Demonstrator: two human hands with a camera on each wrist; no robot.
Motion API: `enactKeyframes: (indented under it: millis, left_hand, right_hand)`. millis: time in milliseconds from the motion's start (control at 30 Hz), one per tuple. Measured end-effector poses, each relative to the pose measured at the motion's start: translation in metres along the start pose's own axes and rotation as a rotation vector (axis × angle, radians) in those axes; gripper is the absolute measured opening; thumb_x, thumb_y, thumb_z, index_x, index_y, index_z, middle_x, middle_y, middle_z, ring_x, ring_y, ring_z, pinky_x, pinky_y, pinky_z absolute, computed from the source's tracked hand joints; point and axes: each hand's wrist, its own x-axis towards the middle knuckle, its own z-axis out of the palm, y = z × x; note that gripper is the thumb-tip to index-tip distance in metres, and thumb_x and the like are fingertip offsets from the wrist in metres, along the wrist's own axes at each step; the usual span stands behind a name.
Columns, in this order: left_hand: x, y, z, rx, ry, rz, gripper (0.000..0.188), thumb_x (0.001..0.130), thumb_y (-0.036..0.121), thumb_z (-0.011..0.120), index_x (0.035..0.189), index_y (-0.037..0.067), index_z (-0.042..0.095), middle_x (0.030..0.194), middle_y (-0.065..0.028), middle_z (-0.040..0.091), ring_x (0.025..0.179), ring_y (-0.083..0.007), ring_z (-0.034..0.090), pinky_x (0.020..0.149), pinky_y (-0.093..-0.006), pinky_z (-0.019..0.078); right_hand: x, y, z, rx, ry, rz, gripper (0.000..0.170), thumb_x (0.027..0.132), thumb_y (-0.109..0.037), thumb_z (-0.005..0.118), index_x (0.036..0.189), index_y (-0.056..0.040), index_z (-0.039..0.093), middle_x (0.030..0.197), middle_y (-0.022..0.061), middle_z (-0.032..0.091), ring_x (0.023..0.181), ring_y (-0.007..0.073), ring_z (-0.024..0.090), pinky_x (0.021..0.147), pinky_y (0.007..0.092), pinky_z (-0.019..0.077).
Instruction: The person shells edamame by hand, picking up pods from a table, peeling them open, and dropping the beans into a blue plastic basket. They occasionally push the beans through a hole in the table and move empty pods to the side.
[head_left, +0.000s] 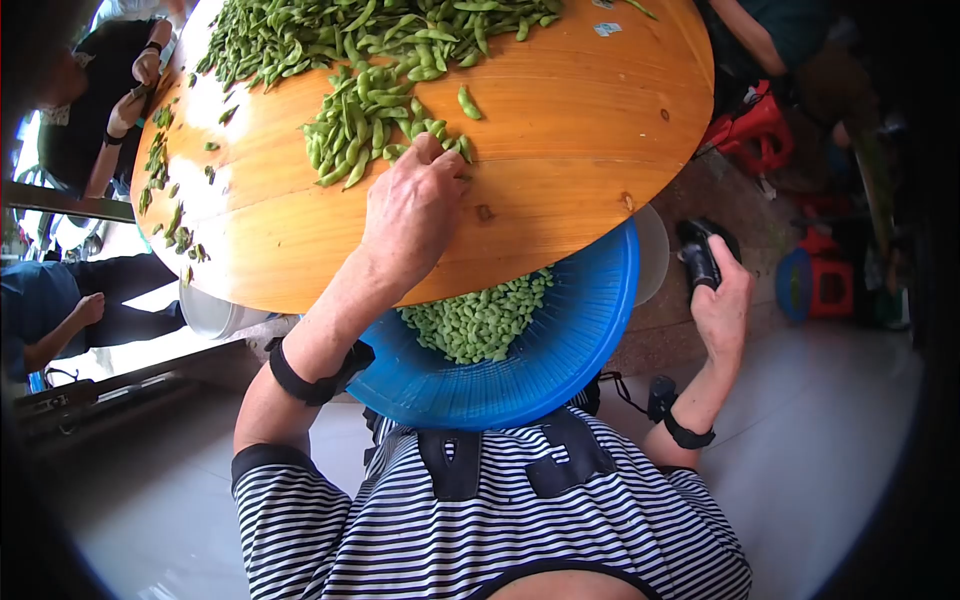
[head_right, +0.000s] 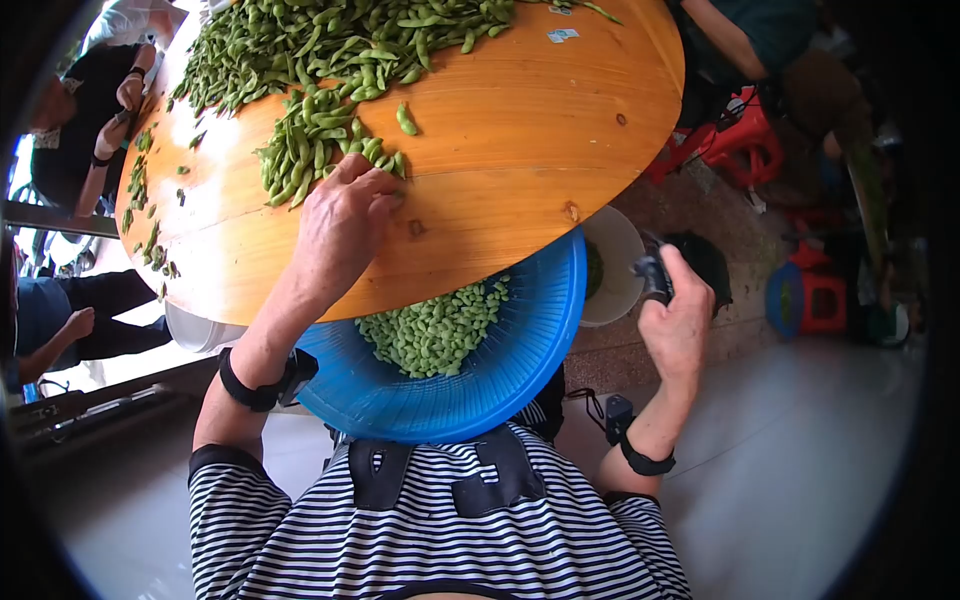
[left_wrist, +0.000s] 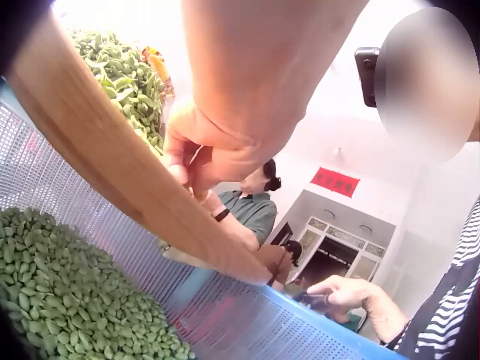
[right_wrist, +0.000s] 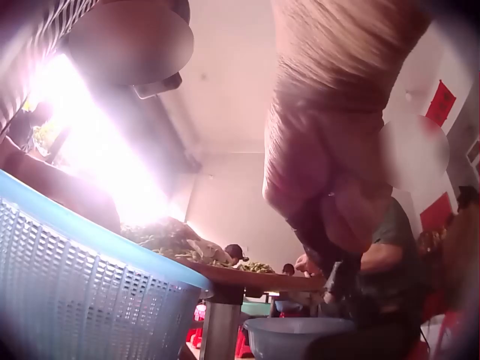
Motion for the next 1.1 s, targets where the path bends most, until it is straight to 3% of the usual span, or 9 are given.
enactKeyframes:
  millis: [67,100,133,200,300,533,600,833,1100]
  left_hand:
    - [-0.005,0.002,0.0,-0.243,0.034,0.014,0.011,0.078,-0.002,0.065,0.09,0.0,0.065,0.08,-0.0079,0.064,0.071,-0.0199,0.062,0.066,-0.0313,0.0498]
    - [-0.009,0.007,-0.002,-0.245,0.031,0.02,0.011,0.078,-0.002,0.065,0.09,0.0,0.065,0.08,-0.0079,0.064,0.071,-0.0199,0.062,0.066,-0.0313,0.0498]
    - [-0.014,0.014,-0.006,-0.526,-0.067,-0.129,0.01,0.081,0.002,0.066,0.09,0.001,0.063,0.075,-0.0056,0.061,0.067,-0.0159,0.059,0.062,-0.0296,0.0478]
    - [-0.026,0.03,-0.014,-1.034,-0.207,-0.38,0.011,0.088,0.008,0.068,0.091,0.003,0.059,0.067,0.0031,0.055,0.063,-0.0036,0.049,0.057,-0.0216,0.0415]
    - [-0.04,0.038,-0.017,-1.329,-0.277,-0.513,0.011,0.087,0.003,0.068,0.09,0.004,0.058,0.071,0.0019,0.059,0.065,-0.0052,0.054,0.06,-0.0215,0.0435]
    - [-0.054,0.039,-0.007,-1.46,-0.125,-0.517,0.005,0.087,0.001,0.067,0.088,0.003,0.062,0.081,0.0015,0.062,0.072,-0.0058,0.056,0.064,-0.0211,0.0472]
    - [-0.054,0.04,-0.008,-1.446,-0.128,-0.512,0.005,0.086,0.0,0.067,0.086,0.002,0.063,0.081,0.0011,0.062,0.072,-0.006,0.056,0.065,-0.0213,0.0473]
    - [-0.055,0.041,-0.005,-1.452,-0.129,-0.461,0.009,0.084,-0.007,0.065,0.082,0.002,0.062,0.081,0.0008,0.062,0.07,-0.0058,0.056,0.065,-0.021,0.0468]
    - [-0.054,0.046,-0.007,-1.395,-0.156,-0.546,0.018,0.081,-0.01,0.066,0.082,0.004,0.055,0.077,0.002,0.059,0.069,-0.0046,0.056,0.06,-0.0201,0.0461]
  right_hand:
    - [0.002,-0.023,0.018,0.281,-0.038,-0.016,0.046,0.067,0.011,0.038,0.106,0.0041,0.061,0.087,0.0131,0.067,0.075,0.014,0.06,0.07,0.0251,0.0472]
    - [0.0,-0.04,0.027,0.483,-0.117,0.048,0.048,0.069,0.011,0.036,0.108,0.0029,0.062,0.086,0.0073,0.066,0.076,0.0123,0.058,0.07,0.0238,0.0472]
    - [0.0,-0.048,0.04,0.606,-0.172,0.011,0.05,0.07,0.01,0.035,0.111,0.0021,0.063,0.083,0.0035,0.064,0.07,0.0089,0.054,0.064,0.0214,0.0451]
    - [-0.002,-0.077,0.05,0.874,-0.351,0.168,0.048,0.074,0.01,0.037,0.112,0.0014,0.064,0.081,-0.0004,0.06,0.062,0.0028,0.044,0.054,0.0179,0.036]
    - [-0.01,-0.092,0.073,0.954,-0.469,0.166,0.041,0.079,0.01,0.043,0.113,0.0013,0.064,0.08,-0.0006,0.059,0.062,0.0023,0.045,0.053,0.0177,0.0365]
    - [-0.015,-0.094,0.078,0.999,-0.454,0.19,0.04,0.078,0.009,0.042,0.111,0.0012,0.064,0.075,-0.0019,0.055,0.06,0.0022,0.044,0.05,0.0187,0.0355]
    - [-0.015,-0.095,0.077,1.053,-0.422,0.271,0.038,0.077,0.008,0.042,0.108,0.0022,0.064,0.074,-0.0025,0.052,0.059,0.0023,0.043,0.05,0.0189,0.0351]
    - [-0.017,-0.09,0.081,1.167,-0.564,0.235,0.041,0.072,0.001,0.039,0.107,0.0046,0.062,0.072,-0.0034,0.049,0.059,0.0015,0.04,0.049,0.0182,0.0338]
    - [-0.018,-0.081,0.085,1.275,-0.605,0.306,0.045,0.071,0.004,0.036,0.108,0.0062,0.062,0.066,-0.0036,0.046,0.054,0.0014,0.038,0.044,0.0175,0.0308]
